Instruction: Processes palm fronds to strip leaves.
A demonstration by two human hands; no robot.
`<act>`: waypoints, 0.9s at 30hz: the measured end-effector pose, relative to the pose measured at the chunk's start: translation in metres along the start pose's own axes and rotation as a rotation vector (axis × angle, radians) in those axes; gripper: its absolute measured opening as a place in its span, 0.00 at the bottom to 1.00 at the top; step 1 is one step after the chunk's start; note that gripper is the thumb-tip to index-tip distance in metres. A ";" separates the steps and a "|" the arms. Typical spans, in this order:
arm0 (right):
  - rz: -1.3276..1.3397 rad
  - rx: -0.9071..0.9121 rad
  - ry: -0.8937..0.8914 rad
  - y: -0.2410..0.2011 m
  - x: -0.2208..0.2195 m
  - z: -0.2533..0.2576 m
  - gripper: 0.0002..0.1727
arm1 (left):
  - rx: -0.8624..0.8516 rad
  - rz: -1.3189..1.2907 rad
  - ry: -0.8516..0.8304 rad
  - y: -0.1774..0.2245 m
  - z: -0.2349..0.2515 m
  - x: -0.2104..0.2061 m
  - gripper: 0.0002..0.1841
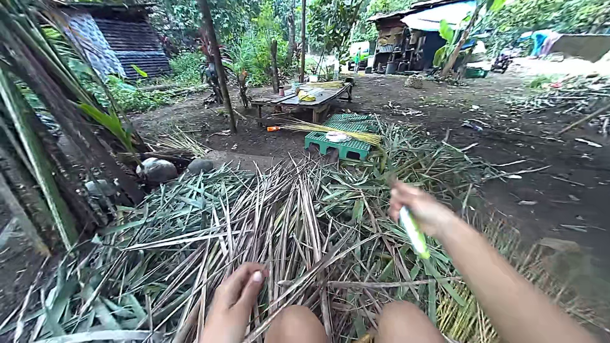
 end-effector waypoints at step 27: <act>0.333 0.523 -0.426 0.006 -0.092 -0.107 0.19 | -0.455 0.014 -0.080 0.068 -0.016 -0.054 0.14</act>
Point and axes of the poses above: each hand's wrist, its own z-axis towards the middle knuckle, its own x-axis out of the back of the hand, y = z × x, the point moved 1 cm from there along z, towards the middle knuckle, and after that the axes turned 9 degrees about -x, right-handed, at the moved point
